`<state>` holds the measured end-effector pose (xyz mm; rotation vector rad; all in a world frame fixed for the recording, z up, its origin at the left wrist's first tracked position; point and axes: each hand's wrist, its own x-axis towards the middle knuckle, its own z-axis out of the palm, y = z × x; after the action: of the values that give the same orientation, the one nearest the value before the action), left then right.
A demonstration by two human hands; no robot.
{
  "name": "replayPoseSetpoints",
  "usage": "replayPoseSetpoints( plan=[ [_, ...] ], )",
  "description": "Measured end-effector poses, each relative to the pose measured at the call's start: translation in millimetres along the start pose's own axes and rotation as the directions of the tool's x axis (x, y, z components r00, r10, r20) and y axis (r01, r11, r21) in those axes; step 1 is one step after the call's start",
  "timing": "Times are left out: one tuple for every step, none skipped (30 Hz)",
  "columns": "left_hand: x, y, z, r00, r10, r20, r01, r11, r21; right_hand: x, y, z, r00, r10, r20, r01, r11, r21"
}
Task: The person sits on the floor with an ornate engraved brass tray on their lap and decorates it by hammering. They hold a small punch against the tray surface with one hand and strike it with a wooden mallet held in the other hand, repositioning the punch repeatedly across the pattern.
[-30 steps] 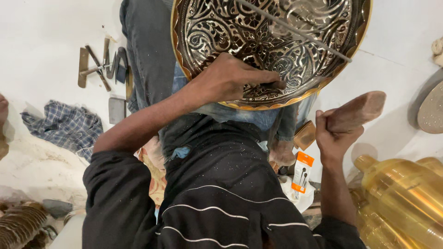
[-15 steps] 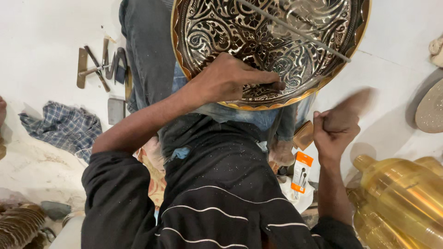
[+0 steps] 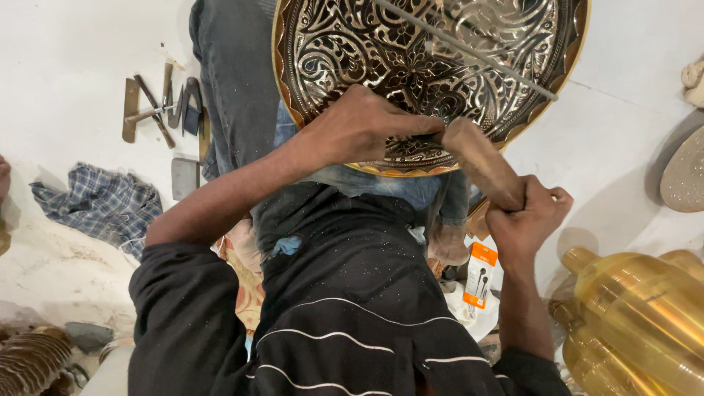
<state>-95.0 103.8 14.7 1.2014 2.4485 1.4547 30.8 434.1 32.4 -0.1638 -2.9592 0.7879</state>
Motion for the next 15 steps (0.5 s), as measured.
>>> replayPoseSetpoints(
  plan=[
    [-0.2, -0.1, -1.0, 0.999, -0.029, 0.042, 0.027, 0.999, 0.025, 0.8, -2.3, 1.4, 0.999, 0.037, -0.031, -0.035, 0.997, 0.062],
    [-0.6, -0.2, -1.9, 1.000, -0.003, 0.022, 0.004, 1.000, -0.016, 2.1, -4.6, 1.7, 0.995, 0.081, -0.061, -0.073, 0.990, 0.121],
    [-1.1, -0.4, -2.8, 1.000, 0.018, -0.002, -0.018, 0.998, -0.057, 2.6, -7.2, 1.5, 0.975, 0.223, -0.022, -0.211, 0.944, 0.252],
    [-1.9, -0.2, -3.1, 0.999, 0.031, -0.028, -0.034, 0.995, -0.097, 2.4, -9.3, 0.9, 0.935, 0.353, 0.044, -0.343, 0.863, 0.370],
    [-2.5, 0.2, -2.7, 0.999, 0.023, -0.030, -0.025, 0.997, -0.070, 1.8, -10.6, 0.0, 0.874, 0.468, 0.128, -0.469, 0.749, 0.467],
    [-1.8, -0.2, -1.7, 0.999, 0.021, -0.033, -0.022, 0.999, -0.038, 1.3, -10.1, -1.8, 0.939, 0.340, 0.062, -0.344, 0.905, 0.249],
    [-1.5, -0.9, -1.1, 0.999, 0.020, -0.033, -0.020, 1.000, 0.000, 0.8, -8.9, -2.6, 0.981, 0.190, 0.031, -0.190, 0.982, 0.014],
    [-1.5, -1.3, 0.1, 0.999, 0.028, -0.033, -0.028, 1.000, -0.005, -1.1, -6.7, -3.5, 0.998, 0.042, 0.036, -0.033, 0.973, -0.230],
    [-0.7, -2.5, 0.9, 0.999, 0.040, -0.035, -0.040, 0.999, -0.011, -2.1, -3.9, -2.5, 1.000, 0.025, 0.003, -0.025, 0.994, -0.111],
    [-1.1, -2.2, 2.0, 0.998, 0.041, -0.038, -0.042, 0.999, -0.016, -3.6, -0.9, -0.8, 1.000, 0.009, -0.022, -0.009, 1.000, 0.013],
    [-1.3, -2.0, 3.2, 0.999, 0.027, -0.021, -0.027, 1.000, -0.009, -4.6, 2.2, 0.8, 0.999, -0.005, -0.044, 0.011, 0.991, 0.135],
    [-0.9, -2.5, 3.6, 1.000, 0.016, -0.007, -0.016, 1.000, 0.007, -4.8, 5.1, 2.5, 0.999, 0.000, -0.041, 0.003, 0.997, 0.073],
    [-0.6, -2.9, 3.6, 1.000, 0.005, 0.007, -0.005, 1.000, 0.028, -4.7, 7.1, 4.2, 0.999, 0.003, -0.041, -0.002, 1.000, 0.016],
    [-1.7, -2.5, 2.9, 1.000, 0.000, 0.007, 0.000, 1.000, 0.015, -4.7, 7.9, 5.3, 0.999, 0.013, -0.042, -0.015, 0.999, -0.045],
    [-2.2, -2.2, 2.6, 1.000, 0.004, 0.007, -0.004, 1.000, -0.003, -4.6, 7.7, 6.0, 0.998, 0.040, -0.042, -0.031, 0.980, 0.196]
  ],
)
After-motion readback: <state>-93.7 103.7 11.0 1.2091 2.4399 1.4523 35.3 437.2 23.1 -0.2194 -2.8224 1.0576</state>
